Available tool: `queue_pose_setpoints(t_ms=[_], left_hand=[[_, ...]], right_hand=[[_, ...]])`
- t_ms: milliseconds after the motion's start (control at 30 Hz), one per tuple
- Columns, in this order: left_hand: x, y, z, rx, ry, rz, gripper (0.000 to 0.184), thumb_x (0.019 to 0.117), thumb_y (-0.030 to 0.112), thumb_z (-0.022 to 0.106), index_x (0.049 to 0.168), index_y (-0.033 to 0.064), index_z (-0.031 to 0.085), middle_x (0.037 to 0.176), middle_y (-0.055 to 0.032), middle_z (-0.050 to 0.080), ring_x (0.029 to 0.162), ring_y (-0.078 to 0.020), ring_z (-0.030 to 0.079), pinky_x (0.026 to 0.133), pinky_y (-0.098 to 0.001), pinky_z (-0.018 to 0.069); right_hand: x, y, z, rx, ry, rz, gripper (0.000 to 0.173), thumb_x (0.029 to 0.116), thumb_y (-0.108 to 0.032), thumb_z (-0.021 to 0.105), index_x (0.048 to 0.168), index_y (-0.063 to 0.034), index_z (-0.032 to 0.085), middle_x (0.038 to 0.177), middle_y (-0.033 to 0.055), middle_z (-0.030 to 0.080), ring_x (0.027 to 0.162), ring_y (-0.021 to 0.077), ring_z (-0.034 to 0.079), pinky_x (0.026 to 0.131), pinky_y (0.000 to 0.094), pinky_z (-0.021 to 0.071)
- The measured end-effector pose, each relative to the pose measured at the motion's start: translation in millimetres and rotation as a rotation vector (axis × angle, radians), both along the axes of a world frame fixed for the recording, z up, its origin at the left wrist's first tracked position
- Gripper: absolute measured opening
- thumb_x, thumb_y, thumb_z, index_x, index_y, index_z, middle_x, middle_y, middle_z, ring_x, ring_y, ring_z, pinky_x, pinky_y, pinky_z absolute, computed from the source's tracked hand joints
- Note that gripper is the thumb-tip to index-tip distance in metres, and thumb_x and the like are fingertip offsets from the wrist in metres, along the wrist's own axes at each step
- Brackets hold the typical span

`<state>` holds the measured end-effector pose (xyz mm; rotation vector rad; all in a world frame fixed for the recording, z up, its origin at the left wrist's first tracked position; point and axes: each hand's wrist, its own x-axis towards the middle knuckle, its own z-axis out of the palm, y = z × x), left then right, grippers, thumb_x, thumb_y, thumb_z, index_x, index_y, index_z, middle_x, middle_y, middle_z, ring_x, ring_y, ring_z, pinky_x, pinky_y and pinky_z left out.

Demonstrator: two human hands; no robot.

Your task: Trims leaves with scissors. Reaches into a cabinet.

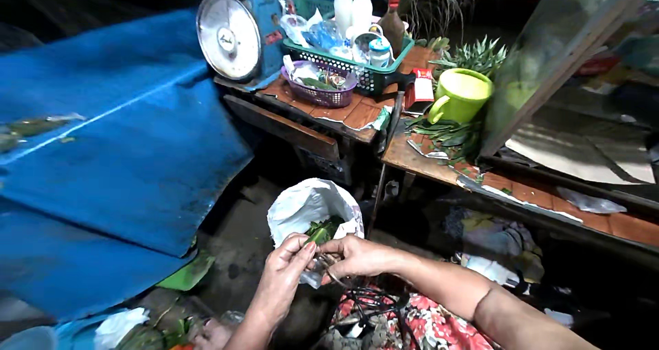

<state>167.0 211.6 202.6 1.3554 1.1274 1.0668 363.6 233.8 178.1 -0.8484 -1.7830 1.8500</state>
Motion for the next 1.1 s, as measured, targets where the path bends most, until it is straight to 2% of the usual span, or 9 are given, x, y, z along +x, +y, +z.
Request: queue_pose_setpoints(t_ms=[100,200,333,433,500,567,667,833,1100], left_hand=[[-2,0,1,-0.015,-0.014,0.020,0.017,0.0973,0.011,0.054,0.086,0.0124,0.067,0.085,0.0052,0.066,0.067,-0.0033,0.061,0.063,-0.0169,0.0536],[0,1,4,-0.052,-0.029,0.049,0.018,0.0986,0.009,0.050,0.090,0.0105,0.066,0.081,0.0046,0.067,0.066,-0.0038,0.062,0.064,-0.0176,0.0541],[1,4,11,-0.107,0.041,0.145,0.018,0.1026,0.012,0.049,0.102,0.0042,0.065,0.101,-0.0027,0.068,0.078,-0.0082,0.067,0.066,-0.0211,0.0567],[0,7,21,-0.199,0.092,0.235,0.021,0.1081,0.015,0.045,0.110,0.0044,0.063,0.106,-0.0040,0.069,0.075,-0.0068,0.066,0.062,-0.0197,0.0542],[-2,9,22,-0.253,0.075,0.263,0.022,0.1099,0.014,0.043,0.113,0.0031,0.062,0.102,-0.0045,0.068,0.069,-0.0059,0.063,0.061,-0.0193,0.0522],[-3,10,20,-0.278,0.049,0.271,0.021,0.1104,0.013,0.042,0.114,0.0018,0.060,0.091,-0.0038,0.066,0.064,-0.0058,0.060,0.060,-0.0189,0.0505],[-3,11,16,-0.273,0.046,0.253,0.019,0.1100,0.013,0.044,0.109,0.0027,0.060,0.077,-0.0013,0.062,0.060,-0.0061,0.056,0.058,-0.0185,0.0482],[-2,11,17,-0.258,0.085,0.225,0.019,0.1094,0.014,0.046,0.105,0.0039,0.061,0.075,0.0002,0.060,0.059,-0.0057,0.056,0.057,-0.0184,0.0476],[3,5,15,-0.247,0.195,0.145,0.019,0.1082,0.013,0.044,0.105,0.0034,0.060,0.070,0.0038,0.057,0.055,-0.0040,0.054,0.054,-0.0181,0.0472]], right_hand=[[5,-1,-6,-0.030,0.042,-0.013,0.049,0.0952,-0.008,0.066,0.142,-0.0002,0.055,0.093,0.0090,0.066,0.075,0.0082,0.059,0.071,0.0275,0.0514],[8,-2,-10,0.001,0.060,-0.067,0.041,0.0984,-0.009,0.061,0.138,0.0002,0.058,0.088,0.0060,0.065,0.073,0.0075,0.059,0.071,0.0269,0.0525],[8,-4,-9,-0.056,0.056,-0.189,0.030,0.1049,-0.010,0.052,0.131,0.0034,0.061,0.095,0.0060,0.070,0.072,0.0043,0.063,0.065,0.0222,0.0542],[10,-5,-9,-0.073,0.046,-0.296,0.032,0.1043,-0.011,0.054,0.131,0.0044,0.060,0.098,0.0062,0.070,0.071,0.0045,0.063,0.064,0.0226,0.0547],[12,-5,-12,-0.063,0.055,-0.332,0.033,0.1027,-0.012,0.058,0.132,0.0042,0.060,0.098,0.0051,0.071,0.070,0.0048,0.064,0.062,0.0227,0.0551],[12,-6,-13,-0.030,0.069,-0.336,0.035,0.1006,-0.013,0.062,0.131,0.0046,0.060,0.095,0.0029,0.070,0.070,0.0042,0.064,0.064,0.0226,0.0563],[13,-6,-16,0.046,0.069,-0.311,0.043,0.0958,-0.020,0.068,0.130,0.0048,0.061,0.091,-0.0011,0.069,0.071,0.0014,0.062,0.064,0.0199,0.0541],[12,-6,-15,0.109,0.053,-0.288,0.050,0.0941,-0.026,0.071,0.131,0.0062,0.060,0.097,-0.0003,0.070,0.076,-0.0009,0.062,0.070,0.0186,0.0541],[6,-7,0,0.110,-0.029,-0.276,0.037,0.1013,-0.017,0.062,0.132,0.0029,0.061,0.100,0.0095,0.070,0.077,0.0050,0.062,0.073,0.0239,0.0535]])
